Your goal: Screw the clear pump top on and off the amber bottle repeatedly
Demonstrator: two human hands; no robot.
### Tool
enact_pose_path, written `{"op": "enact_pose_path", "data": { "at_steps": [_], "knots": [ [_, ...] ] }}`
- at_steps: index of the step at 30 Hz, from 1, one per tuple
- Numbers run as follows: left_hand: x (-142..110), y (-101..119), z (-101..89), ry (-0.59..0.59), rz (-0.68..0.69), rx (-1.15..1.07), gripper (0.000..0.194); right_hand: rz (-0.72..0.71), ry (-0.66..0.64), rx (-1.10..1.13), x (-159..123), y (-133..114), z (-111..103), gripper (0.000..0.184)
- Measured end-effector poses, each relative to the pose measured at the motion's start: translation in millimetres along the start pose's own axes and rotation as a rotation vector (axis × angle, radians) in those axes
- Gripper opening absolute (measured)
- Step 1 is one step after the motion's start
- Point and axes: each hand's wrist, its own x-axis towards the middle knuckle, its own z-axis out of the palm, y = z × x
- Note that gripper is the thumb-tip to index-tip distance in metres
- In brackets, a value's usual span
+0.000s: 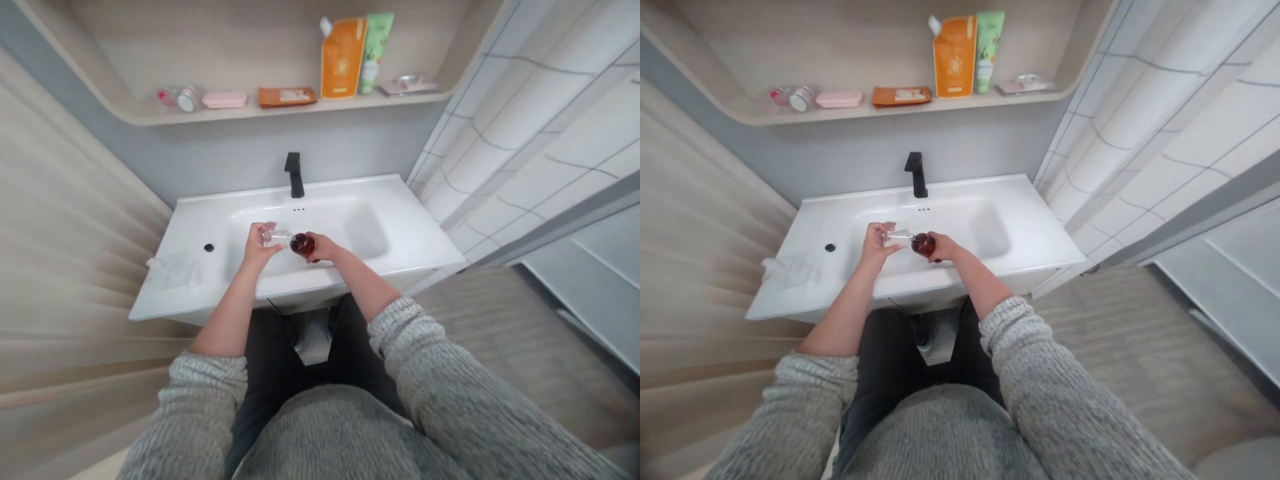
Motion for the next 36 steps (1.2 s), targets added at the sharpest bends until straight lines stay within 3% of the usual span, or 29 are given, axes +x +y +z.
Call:
{"op": "enact_pose_path", "data": {
  "at_steps": [18, 36],
  "knots": [
    [14.3, 14.6, -0.6, -0.059, 0.016, 0.072, 0.083, -0.028, 0.020, 0.031, 0.3, 0.5, -1.1, 0.080],
    [39.1, 47.4, 4.9, -0.154, 0.000, 0.150, 0.079, -0.096, 0.126, 0.010, -2.6, -4.1, -3.2, 0.079]
  ]
}}
